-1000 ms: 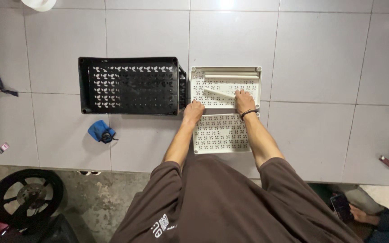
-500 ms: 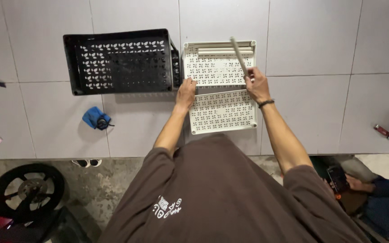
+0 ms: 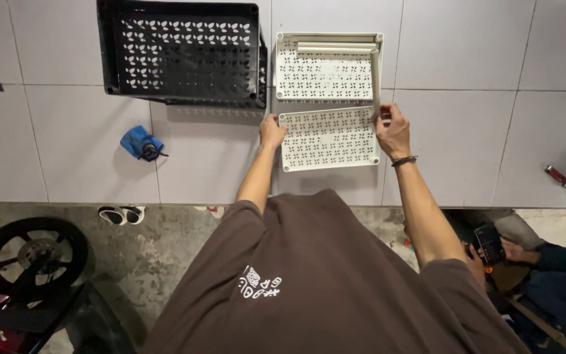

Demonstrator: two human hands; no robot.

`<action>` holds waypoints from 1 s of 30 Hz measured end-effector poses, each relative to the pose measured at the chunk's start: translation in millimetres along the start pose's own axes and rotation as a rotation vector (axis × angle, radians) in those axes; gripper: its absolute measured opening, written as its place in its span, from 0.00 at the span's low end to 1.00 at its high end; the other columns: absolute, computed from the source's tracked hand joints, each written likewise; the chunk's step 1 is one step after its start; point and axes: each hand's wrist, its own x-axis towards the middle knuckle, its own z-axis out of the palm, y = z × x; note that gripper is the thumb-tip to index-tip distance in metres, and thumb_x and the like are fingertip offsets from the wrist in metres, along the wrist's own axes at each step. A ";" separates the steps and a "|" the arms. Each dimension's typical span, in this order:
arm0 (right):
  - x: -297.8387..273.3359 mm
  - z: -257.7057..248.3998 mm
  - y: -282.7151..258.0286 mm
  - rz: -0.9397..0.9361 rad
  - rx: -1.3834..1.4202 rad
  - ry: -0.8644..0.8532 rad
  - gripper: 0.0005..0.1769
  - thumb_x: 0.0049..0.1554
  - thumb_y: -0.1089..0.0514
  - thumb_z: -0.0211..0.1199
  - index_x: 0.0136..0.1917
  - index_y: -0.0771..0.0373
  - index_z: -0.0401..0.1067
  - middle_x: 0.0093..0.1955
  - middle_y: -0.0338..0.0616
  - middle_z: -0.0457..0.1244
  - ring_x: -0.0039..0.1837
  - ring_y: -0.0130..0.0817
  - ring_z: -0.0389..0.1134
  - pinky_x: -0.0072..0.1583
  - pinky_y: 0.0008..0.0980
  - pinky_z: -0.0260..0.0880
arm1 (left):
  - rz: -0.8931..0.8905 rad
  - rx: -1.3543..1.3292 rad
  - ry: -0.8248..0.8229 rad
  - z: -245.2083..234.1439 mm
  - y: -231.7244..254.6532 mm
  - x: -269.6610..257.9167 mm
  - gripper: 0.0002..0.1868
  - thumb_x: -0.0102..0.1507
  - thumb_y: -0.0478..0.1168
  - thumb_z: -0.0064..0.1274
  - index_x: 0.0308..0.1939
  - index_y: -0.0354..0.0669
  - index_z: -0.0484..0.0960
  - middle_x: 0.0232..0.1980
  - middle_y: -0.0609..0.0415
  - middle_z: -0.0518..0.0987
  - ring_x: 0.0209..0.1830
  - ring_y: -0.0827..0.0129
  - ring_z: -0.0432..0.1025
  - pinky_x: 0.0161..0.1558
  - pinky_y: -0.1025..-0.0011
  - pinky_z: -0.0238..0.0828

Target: The person assembles a perforated plastic storage rack on a tiled floor, fitting black and white shelf baskets onto white tube legs and pressing the parts together by hand. They lift and reposition the partially built rack, attach remaining tubes to the white shelves, then wipe the black basket with a blue cloth.

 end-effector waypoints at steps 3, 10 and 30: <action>-6.6 1.3 -6.1 -0.014 -0.032 0.013 0.10 0.60 0.65 0.61 0.56 0.68 0.70 0.50 0.51 0.71 0.50 0.40 0.74 0.49 0.35 0.77 | -0.071 0.074 -0.117 3.3 4.1 12.8 0.23 0.52 0.37 0.59 0.52 0.37 0.85 0.54 0.39 0.84 0.58 0.50 0.77 0.62 0.60 0.73; -16.5 1.2 2.2 -0.002 -0.006 0.003 0.11 0.60 0.65 0.59 0.57 0.68 0.70 0.48 0.51 0.71 0.49 0.40 0.75 0.51 0.36 0.77 | 0.017 -0.006 -0.040 -3.6 12.5 6.0 0.36 0.51 0.37 0.64 0.61 0.32 0.69 0.57 0.29 0.74 0.58 0.38 0.70 0.58 0.54 0.68; -3.2 13.7 -9.9 0.010 0.056 -0.078 0.10 0.60 0.65 0.58 0.56 0.67 0.70 0.49 0.49 0.71 0.50 0.39 0.75 0.52 0.35 0.78 | -0.403 -0.748 -0.555 -25.7 3.1 14.0 0.25 0.57 0.36 0.64 0.58 0.49 0.75 0.48 0.61 0.80 0.48 0.72 0.73 0.42 0.65 0.67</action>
